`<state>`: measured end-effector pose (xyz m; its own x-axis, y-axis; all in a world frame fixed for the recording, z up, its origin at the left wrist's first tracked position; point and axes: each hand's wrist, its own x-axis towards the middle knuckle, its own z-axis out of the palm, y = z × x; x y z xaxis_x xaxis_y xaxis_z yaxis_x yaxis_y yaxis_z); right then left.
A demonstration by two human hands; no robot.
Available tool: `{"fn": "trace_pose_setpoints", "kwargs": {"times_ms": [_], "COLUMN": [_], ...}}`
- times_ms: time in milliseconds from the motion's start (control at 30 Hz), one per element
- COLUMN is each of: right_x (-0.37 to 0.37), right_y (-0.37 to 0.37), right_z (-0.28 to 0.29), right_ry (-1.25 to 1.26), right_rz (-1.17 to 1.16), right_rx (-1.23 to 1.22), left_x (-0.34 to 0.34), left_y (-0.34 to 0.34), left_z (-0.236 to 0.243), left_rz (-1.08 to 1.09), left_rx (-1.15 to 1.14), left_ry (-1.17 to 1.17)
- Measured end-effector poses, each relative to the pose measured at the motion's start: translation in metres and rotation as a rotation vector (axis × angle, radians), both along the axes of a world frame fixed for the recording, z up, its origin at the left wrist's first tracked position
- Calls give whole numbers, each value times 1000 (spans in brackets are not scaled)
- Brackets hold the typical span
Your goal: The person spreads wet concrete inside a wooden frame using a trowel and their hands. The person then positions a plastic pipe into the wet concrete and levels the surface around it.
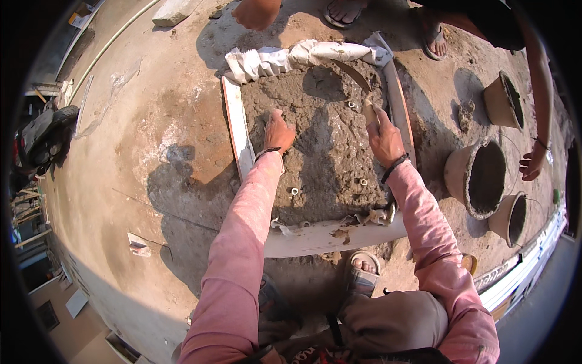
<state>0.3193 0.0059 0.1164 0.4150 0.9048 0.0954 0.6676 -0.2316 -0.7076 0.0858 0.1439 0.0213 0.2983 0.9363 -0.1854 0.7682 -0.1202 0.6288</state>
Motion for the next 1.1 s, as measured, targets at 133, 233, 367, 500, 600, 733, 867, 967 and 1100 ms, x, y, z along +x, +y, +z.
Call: {"fn": "trace_pose_setpoints", "kwargs": {"times_ms": [133,233,367,500,600,733,867,967,1100], "right_x": [-5,-19,-47,-79,-80,-67,-39,-41,-50], "right_y": [11,15,22,38,58,77,81,108,138], "right_z": [-10,-33,-48,-41,-62,-40,-32,-78,-56], "right_ry": [-101,-48,-36,65,66,40,-37,-4,33], "right_rz": [-9,56,165,308,329,424,439,554,712], "right_rx": [-57,-39,-33,-41,-15,106,-17,-17,3], "left_x": [-6,-9,-1,-15,-3,-9,-16,0,4], "left_y": [4,3,-1,2,1,-1,-2,-3,1], "left_z": [-2,-11,-17,-24,-17,-6,-1,-3,5], "left_rz": [-78,-217,-275,-309,-380,-374,-330,-343,-372], "left_rx": [-1,120,199,235,220,119,71,101,59], "left_ry": [75,98,257,243,247,343,284,285,356]}}
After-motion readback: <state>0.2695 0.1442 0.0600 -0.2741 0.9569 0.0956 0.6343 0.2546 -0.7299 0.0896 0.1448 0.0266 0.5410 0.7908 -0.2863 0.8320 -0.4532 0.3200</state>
